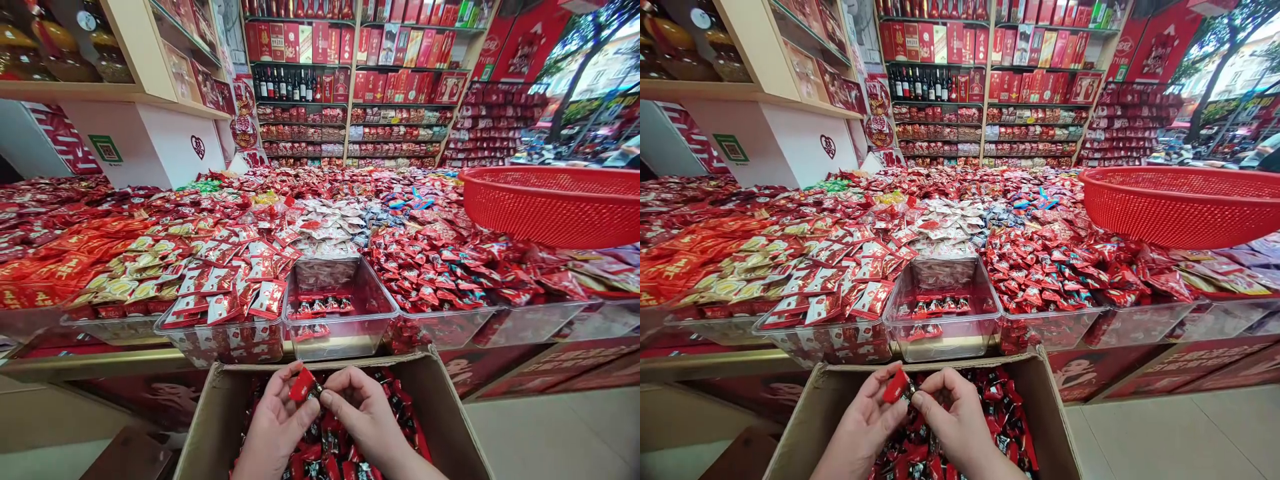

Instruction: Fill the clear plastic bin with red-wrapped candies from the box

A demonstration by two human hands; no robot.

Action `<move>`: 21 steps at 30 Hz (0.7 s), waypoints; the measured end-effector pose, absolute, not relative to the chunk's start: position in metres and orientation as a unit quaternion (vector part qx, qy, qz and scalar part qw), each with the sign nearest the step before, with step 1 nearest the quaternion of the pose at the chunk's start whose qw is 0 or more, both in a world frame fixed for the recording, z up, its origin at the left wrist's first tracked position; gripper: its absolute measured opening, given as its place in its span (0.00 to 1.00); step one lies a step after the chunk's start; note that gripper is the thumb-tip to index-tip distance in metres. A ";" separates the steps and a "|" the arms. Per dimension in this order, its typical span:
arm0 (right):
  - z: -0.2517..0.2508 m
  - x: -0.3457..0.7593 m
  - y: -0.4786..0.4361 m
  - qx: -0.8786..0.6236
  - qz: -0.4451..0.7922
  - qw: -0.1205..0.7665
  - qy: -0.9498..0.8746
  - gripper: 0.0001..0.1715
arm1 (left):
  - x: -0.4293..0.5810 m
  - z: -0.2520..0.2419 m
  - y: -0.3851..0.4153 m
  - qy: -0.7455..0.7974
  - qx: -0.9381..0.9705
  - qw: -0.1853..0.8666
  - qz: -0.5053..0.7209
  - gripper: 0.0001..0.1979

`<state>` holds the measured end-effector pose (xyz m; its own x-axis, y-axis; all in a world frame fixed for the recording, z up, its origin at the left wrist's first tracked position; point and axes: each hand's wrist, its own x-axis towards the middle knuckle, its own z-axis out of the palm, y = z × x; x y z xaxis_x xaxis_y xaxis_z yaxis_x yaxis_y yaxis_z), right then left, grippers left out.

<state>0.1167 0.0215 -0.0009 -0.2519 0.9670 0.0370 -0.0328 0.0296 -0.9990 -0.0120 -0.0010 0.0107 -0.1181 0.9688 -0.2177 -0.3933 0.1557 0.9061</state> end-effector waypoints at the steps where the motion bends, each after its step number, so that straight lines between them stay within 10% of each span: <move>1: -0.001 0.116 0.022 -0.418 0.561 0.449 -0.555 0.11 | -0.011 0.009 -0.001 0.473 0.308 0.595 0.573 0.22; 9: 0.005 0.122 0.023 -0.405 0.501 0.443 -0.624 0.09 | -0.017 0.004 0.003 0.451 0.302 0.597 0.591 0.21; 16: 0.023 0.128 0.027 -0.216 0.034 0.394 -0.893 0.07 | -0.021 0.014 0.002 0.398 0.215 0.693 0.562 0.21; 21: 0.062 0.138 0.038 -0.205 -0.026 0.340 -0.918 0.07 | -0.029 0.014 0.001 0.425 0.256 0.687 0.532 0.20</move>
